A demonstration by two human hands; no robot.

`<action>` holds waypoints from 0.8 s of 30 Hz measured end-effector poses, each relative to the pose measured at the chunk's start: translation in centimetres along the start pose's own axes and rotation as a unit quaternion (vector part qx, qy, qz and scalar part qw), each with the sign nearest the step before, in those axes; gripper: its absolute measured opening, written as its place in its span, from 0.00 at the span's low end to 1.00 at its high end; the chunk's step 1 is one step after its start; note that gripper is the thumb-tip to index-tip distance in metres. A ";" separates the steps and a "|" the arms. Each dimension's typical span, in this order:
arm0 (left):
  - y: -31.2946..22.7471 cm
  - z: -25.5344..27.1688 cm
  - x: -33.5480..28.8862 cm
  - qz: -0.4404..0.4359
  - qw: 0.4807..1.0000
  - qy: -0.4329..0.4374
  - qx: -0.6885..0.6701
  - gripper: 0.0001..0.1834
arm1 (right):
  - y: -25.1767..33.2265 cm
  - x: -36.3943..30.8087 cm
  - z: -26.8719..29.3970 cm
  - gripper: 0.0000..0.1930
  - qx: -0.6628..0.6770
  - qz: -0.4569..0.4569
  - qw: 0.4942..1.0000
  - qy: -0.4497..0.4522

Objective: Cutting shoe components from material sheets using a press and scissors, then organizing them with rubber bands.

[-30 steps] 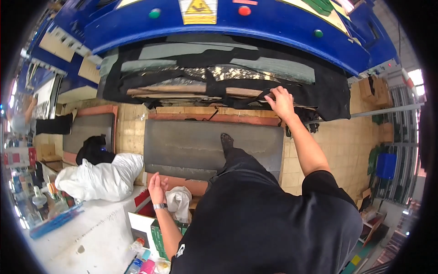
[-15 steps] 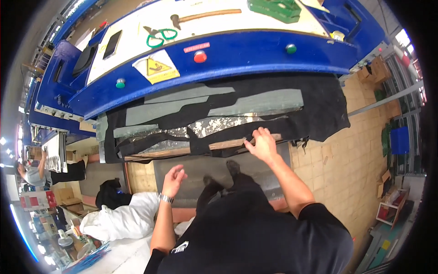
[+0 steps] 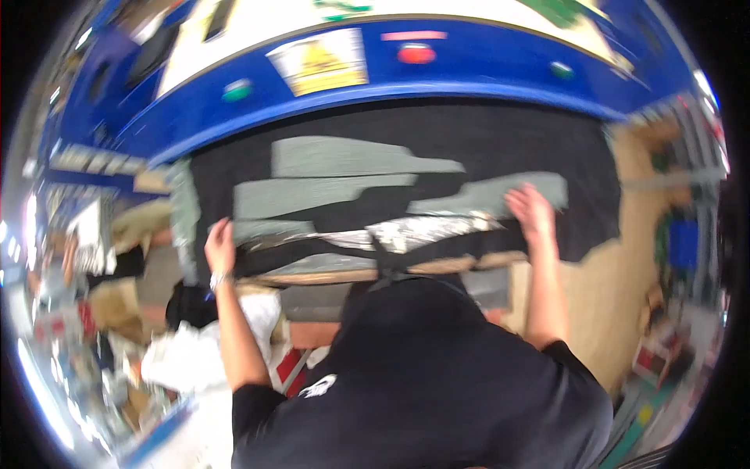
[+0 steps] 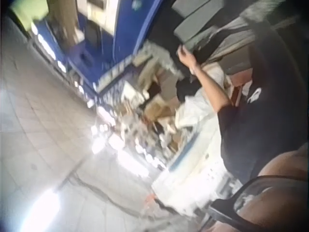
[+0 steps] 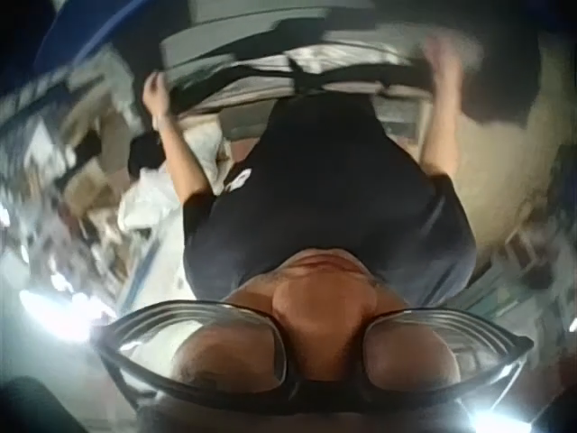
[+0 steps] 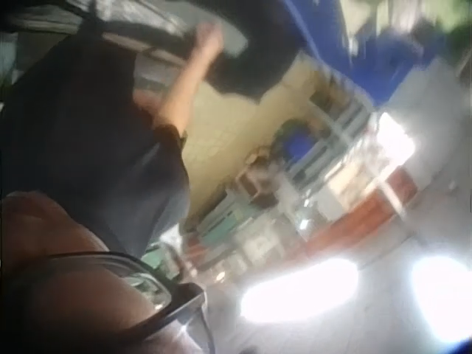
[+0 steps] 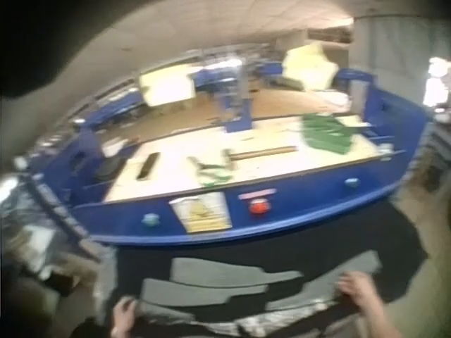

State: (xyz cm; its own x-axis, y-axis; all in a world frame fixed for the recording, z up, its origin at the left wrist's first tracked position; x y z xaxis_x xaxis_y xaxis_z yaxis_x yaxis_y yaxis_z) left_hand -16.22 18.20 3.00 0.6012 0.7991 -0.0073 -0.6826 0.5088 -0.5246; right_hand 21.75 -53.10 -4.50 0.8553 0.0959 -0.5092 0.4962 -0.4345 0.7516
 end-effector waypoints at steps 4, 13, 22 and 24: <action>3.6 0.1 10.2 0.018 0.988 -0.052 0.141 0.21 | -1.6 3.8 5.3 0.34 0.049 -0.087 0.990 -0.103; 9.4 -0.4 17.9 0.240 0.916 0.038 0.319 0.58 | -2.6 6.4 5.0 0.20 0.034 -0.122 0.979 -0.163; 10.9 -1.3 16.1 0.204 0.940 0.103 0.254 0.37 | -3.7 4.8 1.5 0.16 0.052 -0.056 0.973 -0.220; 10.2 -1.4 15.5 0.180 0.945 0.098 0.255 0.33 | -4.5 5.0 2.2 0.16 0.023 -0.057 0.976 -0.211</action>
State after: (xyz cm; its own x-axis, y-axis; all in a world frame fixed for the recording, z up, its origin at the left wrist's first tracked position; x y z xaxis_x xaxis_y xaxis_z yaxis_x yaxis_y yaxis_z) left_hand -13.29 35.30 -3.61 0.3228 0.9004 -0.2916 -0.9390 0.3432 0.0202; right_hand 23.45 -52.65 -11.32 0.6528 -0.2282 -0.7224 0.5685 -0.4827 0.6662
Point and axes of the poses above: each hand's wrist, its own x-axis towards the middle knuckle, its own z-axis out of the back of the hand, y = z × x, the point moved 9 cm from there along x, towards the middle knuckle, and after that the axes turned 14 degrees about x, right-handed, at the moved point
